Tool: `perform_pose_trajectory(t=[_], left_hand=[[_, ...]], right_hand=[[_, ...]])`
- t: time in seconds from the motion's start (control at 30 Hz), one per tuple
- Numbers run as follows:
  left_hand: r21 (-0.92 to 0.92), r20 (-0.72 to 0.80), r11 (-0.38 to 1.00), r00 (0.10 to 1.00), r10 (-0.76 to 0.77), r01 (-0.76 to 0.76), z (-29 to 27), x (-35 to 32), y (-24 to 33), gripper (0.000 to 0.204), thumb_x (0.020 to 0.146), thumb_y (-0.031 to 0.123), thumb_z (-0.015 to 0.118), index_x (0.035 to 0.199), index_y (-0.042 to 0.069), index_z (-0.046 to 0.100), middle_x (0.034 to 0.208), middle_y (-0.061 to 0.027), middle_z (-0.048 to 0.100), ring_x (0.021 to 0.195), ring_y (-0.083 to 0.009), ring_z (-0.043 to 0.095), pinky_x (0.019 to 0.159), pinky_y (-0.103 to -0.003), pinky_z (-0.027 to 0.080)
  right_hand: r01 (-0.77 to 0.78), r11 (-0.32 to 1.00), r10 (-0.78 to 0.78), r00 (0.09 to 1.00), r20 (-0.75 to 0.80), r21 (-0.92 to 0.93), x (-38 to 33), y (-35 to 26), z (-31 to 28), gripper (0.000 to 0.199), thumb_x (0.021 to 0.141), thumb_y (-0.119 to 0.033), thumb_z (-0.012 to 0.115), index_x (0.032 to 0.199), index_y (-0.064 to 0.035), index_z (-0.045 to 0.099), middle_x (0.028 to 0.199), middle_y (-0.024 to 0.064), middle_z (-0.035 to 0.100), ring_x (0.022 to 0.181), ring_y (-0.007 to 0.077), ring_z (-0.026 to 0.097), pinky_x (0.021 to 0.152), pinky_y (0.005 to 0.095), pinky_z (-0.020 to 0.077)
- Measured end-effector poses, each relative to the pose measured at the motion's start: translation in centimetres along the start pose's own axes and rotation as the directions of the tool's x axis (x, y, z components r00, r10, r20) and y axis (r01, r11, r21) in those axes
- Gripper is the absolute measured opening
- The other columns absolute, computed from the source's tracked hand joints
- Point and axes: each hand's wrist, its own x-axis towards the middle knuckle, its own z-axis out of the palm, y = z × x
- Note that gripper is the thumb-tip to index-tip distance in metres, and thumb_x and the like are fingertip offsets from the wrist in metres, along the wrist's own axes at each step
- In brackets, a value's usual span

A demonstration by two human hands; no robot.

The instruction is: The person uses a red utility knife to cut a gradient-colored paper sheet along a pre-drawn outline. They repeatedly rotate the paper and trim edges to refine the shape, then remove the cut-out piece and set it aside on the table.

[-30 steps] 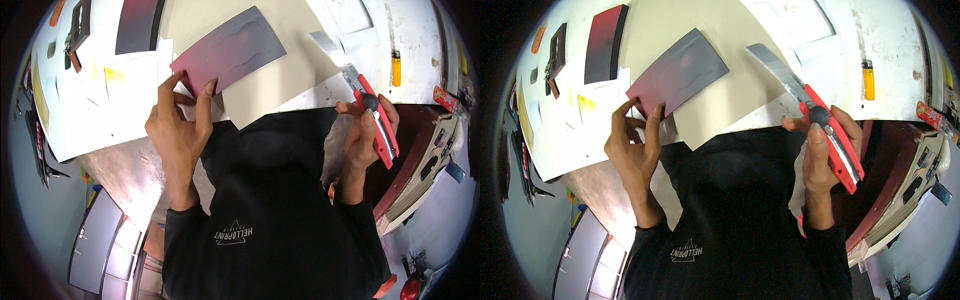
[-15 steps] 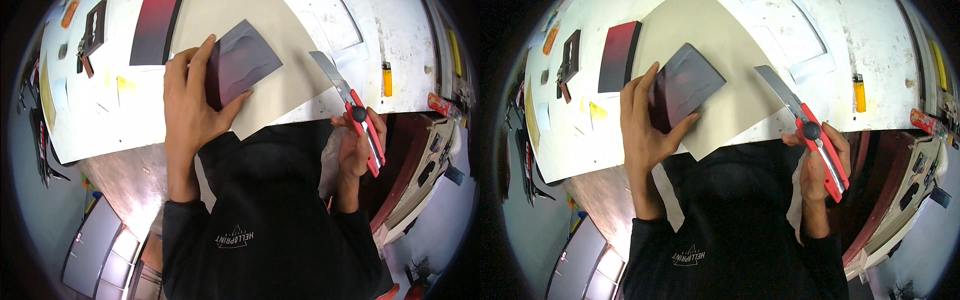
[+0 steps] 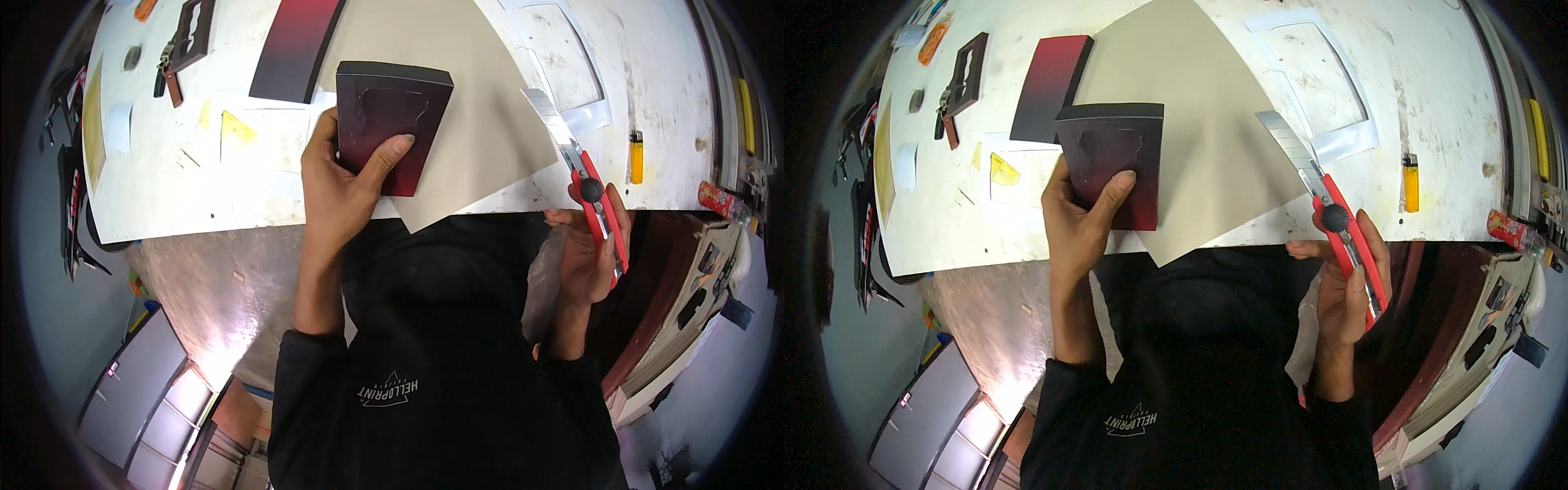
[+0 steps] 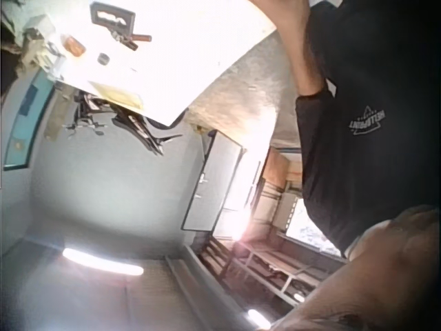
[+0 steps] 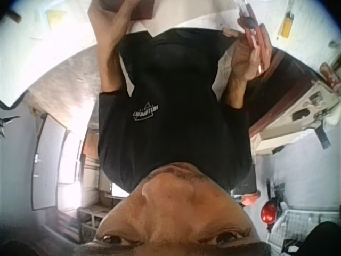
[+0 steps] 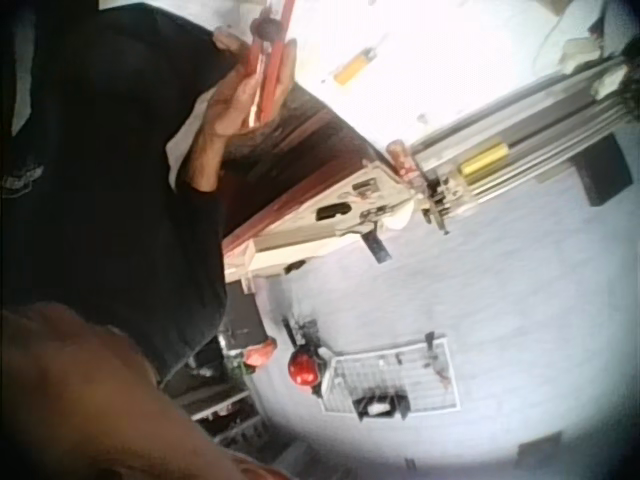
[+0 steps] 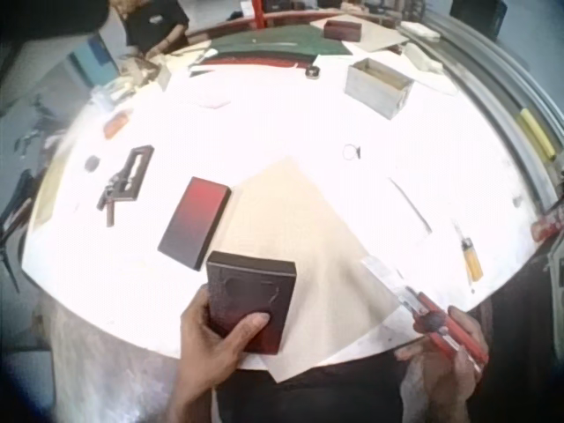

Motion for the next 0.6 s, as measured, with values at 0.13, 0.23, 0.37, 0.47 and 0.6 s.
perform_pose_trajectory(t=[0.13,0.23,0.37,0.47,0.6], left_hand=[[-0.152,0.144,0.974,0.978,-0.148,0.170,-0.8,-0.4,0.4,0.030,0.082,0.008,0.076,0.107,-0.005,0.064,0.097,-0.0100,0.070,0.085,-0.0131,0.064,0.078,-0.027,0.052],[-0.368,0.239,0.885,0.949,-0.206,0.285,-0.6,-1.1,0.6,0.030,0.083,0.006,0.074,0.110,-0.003,0.064,0.098,-0.0108,0.070,0.085,-0.0132,0.065,0.078,-0.027,0.052],[-0.507,0.235,0.790,0.937,-0.258,0.345,0.7,-2.4,1.7,0.028,0.084,0.004,0.072,0.110,-0.003,0.063,0.099,-0.0107,0.069,0.086,-0.0151,0.066,0.079,-0.028,0.053],[-0.549,0.228,0.765,0.940,-0.252,0.338,1.5,-3.4,2.9,0.028,0.083,0.003,0.071,0.109,-0.003,0.062,0.100,-0.0106,0.069,0.087,-0.0154,0.066,0.079,-0.028,0.053],[-0.554,0.211,0.775,0.952,-0.223,0.304,2.3,-4.8,4.6,0.027,0.083,0.001,0.071,0.108,-0.003,0.062,0.099,-0.0108,0.069,0.087,-0.0153,0.066,0.080,-0.028,0.052]], right_hand=[[-0.009,0.999,0.009,1.000,-0.002,0.041,-0.1,0.1,0.3,0.058,0.096,-0.028,0.040,0.139,0.0105,0.032,0.119,0.0374,0.054,0.096,0.0405,0.066,0.087,0.0477,0.0530],[0.008,0.995,0.010,0.983,-0.185,0.098,-0.4,0.9,0.7,0.051,0.097,-0.029,0.039,0.130,0.0094,0.044,0.117,0.0313,0.055,0.111,0.0381,0.059,0.097,0.0486,0.0468],[0.098,0.978,-0.093,0.995,-0.032,0.185,1.7,-2.1,2.6,0.031,0.098,-0.027,0.038,0.094,0.0002,0.052,0.100,0.0212,0.057,0.100,0.0300,0.060,0.094,0.0486,0.0470],[-0.107,0.864,-0.019,0.969,0.244,0.493,2.9,-4.9,2.7,0.026,0.097,-0.023,0.040,0.088,-0.0011,0.050,0.092,0.0163,0.059,0.077,0.0245,0.061,0.082,0.0459,0.0519],[-0.307,0.951,0.294,0.939,0.178,0.049,3.3,-7.9,4.8,0.018,0.091,-0.014,0.058,0.095,0.0033,0.058,0.084,0.0088,0.061,0.065,0.0114,0.055,0.065,0.0266,0.0484]])
